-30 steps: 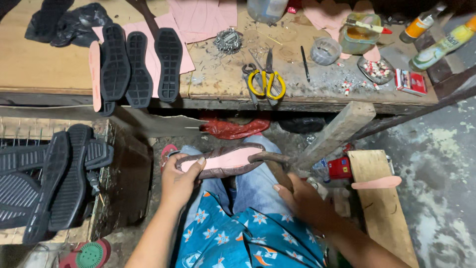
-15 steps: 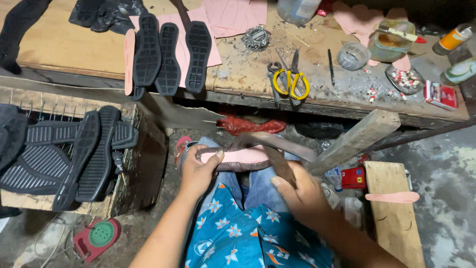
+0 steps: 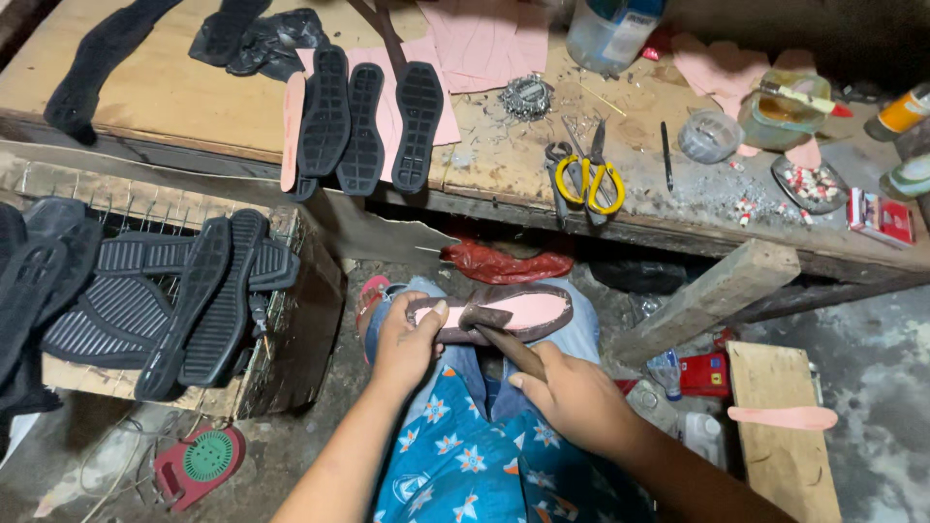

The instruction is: The person applies adhesive to pink shoe insoles using a brush, then places each insole into a brown shoe upper and presses it into place. The finished shoes are placed on a shelf.

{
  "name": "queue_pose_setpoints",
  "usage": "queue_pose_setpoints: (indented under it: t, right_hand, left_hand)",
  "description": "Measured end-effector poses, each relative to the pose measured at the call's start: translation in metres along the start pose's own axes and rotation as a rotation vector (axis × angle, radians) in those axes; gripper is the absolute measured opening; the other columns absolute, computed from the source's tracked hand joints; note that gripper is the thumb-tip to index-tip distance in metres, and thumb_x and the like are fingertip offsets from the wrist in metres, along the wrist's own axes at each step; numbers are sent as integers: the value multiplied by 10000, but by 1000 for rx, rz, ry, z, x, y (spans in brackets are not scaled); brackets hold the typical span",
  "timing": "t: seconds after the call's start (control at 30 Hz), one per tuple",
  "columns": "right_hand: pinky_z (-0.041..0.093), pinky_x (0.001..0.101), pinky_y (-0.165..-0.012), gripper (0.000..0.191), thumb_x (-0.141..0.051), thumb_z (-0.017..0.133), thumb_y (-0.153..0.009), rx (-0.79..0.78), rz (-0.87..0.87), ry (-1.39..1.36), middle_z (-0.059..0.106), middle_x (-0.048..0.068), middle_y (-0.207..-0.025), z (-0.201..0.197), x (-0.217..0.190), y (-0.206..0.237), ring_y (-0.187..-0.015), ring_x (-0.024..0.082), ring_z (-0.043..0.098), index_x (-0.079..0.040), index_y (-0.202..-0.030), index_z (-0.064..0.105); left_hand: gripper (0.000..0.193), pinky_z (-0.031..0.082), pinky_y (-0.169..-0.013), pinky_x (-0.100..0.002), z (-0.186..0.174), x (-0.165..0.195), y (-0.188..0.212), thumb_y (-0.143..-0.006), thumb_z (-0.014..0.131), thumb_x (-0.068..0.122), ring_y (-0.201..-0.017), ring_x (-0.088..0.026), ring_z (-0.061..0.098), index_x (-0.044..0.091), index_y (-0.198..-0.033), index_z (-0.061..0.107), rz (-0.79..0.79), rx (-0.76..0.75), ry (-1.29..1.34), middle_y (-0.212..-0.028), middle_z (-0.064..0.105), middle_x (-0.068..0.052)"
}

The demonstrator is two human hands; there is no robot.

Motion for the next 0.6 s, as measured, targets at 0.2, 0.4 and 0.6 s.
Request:
queue_pose_setpoints:
  t: [0.2,0.4,0.6]
  right_hand:
    - [509,556,-728,436,-392,621,-926,54,-30,-15,712,265,-811,16,3,-12,-798,470,677,-21,-1138,535]
    - [525,538,-722,456,-415,615,-936,-8,-60,-116,699,277,-831,35,3,-25,-806,470,680,-9,-1124,526]
    - [520,529,-757,465,-421,613,-941,-20,-119,-127,701,267,-885,25,-32,-35,-866,461,679,-10,-1137,524]
  left_hand:
    - [378,528,-559,-290,-11,1,5,-956,600,301,-620,-141,617,120,-1283,540,-86,-9,-114,-998,660,-53]
    - [552,527,-908,-281,-10,5,17,-893,672,84,-1054,-137,634,78,-1378,408,268,-204,181,-1165,632,-80]
    - [528,527,-934,-311,-12,4,14,-881,648,40,-1071,-177,641,66,-1362,432,181,-238,122,-1181,646,-119]
Point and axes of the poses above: each hand's wrist, its own y-axis away from the middle knuckle, its own z-axis out of the palm, x = y × z, the point moved 2 cm from there along -y, towards the middle knuckle
